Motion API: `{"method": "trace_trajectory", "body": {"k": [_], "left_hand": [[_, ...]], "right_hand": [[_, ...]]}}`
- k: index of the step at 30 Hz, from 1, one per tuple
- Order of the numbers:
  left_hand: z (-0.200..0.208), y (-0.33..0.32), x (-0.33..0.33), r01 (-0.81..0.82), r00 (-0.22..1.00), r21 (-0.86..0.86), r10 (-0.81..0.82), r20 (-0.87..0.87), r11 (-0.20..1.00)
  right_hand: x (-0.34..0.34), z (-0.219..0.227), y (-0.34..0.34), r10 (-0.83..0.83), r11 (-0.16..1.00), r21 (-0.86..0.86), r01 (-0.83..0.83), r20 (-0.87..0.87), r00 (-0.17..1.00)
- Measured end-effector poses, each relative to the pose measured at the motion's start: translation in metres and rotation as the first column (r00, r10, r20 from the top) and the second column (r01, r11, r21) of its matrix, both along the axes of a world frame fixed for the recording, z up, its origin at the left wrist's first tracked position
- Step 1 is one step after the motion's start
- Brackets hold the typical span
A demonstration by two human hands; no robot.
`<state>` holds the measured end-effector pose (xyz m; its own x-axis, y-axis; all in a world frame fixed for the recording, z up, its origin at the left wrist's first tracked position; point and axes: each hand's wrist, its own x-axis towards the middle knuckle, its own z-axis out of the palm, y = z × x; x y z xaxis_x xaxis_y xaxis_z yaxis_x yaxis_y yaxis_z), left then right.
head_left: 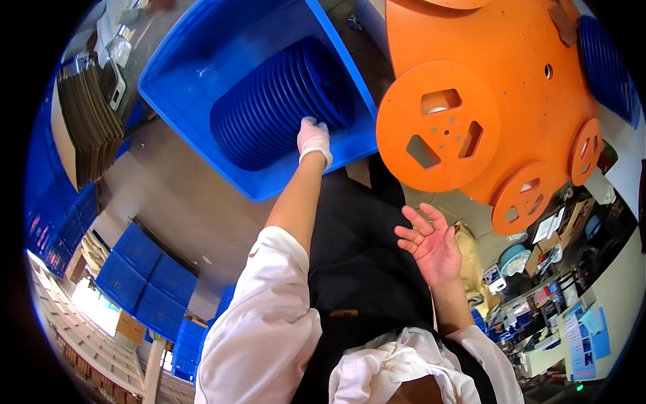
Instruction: The person wipes the inside of a blue plastic crate with a cloth, then repeatedly picks up blue plastic spools from a table and stacks them into the crate. Later, the person moves to a conveyor belt area and stacks additional blue spools into a crate.
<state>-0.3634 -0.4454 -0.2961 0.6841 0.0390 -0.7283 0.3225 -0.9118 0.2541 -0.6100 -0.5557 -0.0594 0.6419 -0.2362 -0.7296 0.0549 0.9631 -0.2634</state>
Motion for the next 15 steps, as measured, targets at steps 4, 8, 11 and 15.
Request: {"method": "trace_trajectory", "body": {"k": [4,8,11,15], "left_hand": [[0.021,0.070,-0.015,0.125,0.990,0.023,-0.123,-0.073,0.992],[0.061,0.146,-0.006,0.187,0.972,0.005,-0.184,-0.145,0.982],[0.103,0.205,0.027,0.395,0.916,0.025,-0.392,-0.087,0.918],[0.152,0.249,0.043,0.030,0.928,-0.259,-0.123,-0.351,0.965]], "right_hand": [[-0.007,0.000,0.026,-0.111,0.994,-0.003,0.111,-0.008,0.994],[-0.017,0.008,0.066,-0.193,0.981,0.010,0.195,-0.093,0.977],[-0.032,0.021,0.099,-0.248,0.964,0.062,0.258,-0.131,0.960],[-0.057,0.038,0.135,-0.307,0.946,0.086,0.313,-0.079,0.948]]}}
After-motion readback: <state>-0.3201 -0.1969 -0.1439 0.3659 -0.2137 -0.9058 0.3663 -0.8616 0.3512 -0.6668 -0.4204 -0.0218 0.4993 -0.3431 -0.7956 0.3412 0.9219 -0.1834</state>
